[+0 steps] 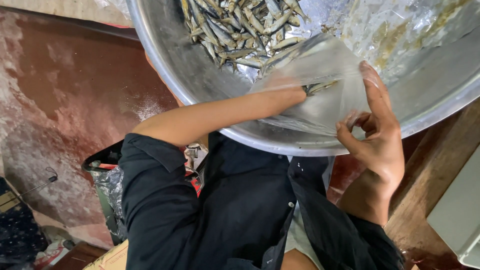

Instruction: The person picks up dried fish from a large metal bowl and places them into a clear plastic bag by hand.

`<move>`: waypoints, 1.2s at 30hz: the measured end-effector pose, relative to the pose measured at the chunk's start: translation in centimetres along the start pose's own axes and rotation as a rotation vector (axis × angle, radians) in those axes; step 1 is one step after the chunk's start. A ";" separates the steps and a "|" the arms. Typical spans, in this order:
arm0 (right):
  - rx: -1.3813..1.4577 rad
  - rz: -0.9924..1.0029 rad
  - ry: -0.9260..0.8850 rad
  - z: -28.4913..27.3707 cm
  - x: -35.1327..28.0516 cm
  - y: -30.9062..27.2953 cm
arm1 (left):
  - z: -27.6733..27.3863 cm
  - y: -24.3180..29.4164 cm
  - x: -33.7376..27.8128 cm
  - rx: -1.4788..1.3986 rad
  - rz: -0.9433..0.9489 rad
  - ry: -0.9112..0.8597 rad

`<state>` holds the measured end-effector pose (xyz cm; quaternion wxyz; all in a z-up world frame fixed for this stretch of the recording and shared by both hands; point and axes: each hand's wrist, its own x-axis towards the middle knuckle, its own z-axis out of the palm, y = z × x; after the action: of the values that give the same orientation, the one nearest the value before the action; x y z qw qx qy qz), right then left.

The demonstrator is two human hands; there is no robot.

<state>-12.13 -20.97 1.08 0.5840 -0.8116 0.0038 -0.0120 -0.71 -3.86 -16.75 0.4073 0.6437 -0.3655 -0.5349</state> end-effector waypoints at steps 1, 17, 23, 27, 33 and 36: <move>0.014 -0.017 -0.002 -0.1 0.0 0.2 | 0.0 0.5 0.0 0.154 -0.012 0.018; 0.067 -0.046 0.015 0.0 0.2 -0.3 | -0.9 5.5 0.2 0.580 -0.370 0.367; -0.012 -0.012 0.023 -0.3 0.0 -0.5 | -1.5 13.1 -6.7 1.332 0.391 0.628; -0.072 -0.042 0.021 0.2 0.6 -1.3 | -1.9 15.8 -10.2 1.316 0.488 0.893; -0.324 0.013 0.061 0.9 1.1 -0.8 | -1.9 11.5 -11.1 1.142 -0.079 0.634; -0.372 -0.020 0.052 1.3 1.6 -0.9 | -2.4 9.8 -10.7 0.893 -0.009 0.597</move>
<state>-10.53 -19.46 1.55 0.4233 -0.9051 0.0130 -0.0381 -0.40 2.20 -3.43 0.1780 0.8800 -0.4228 -0.1228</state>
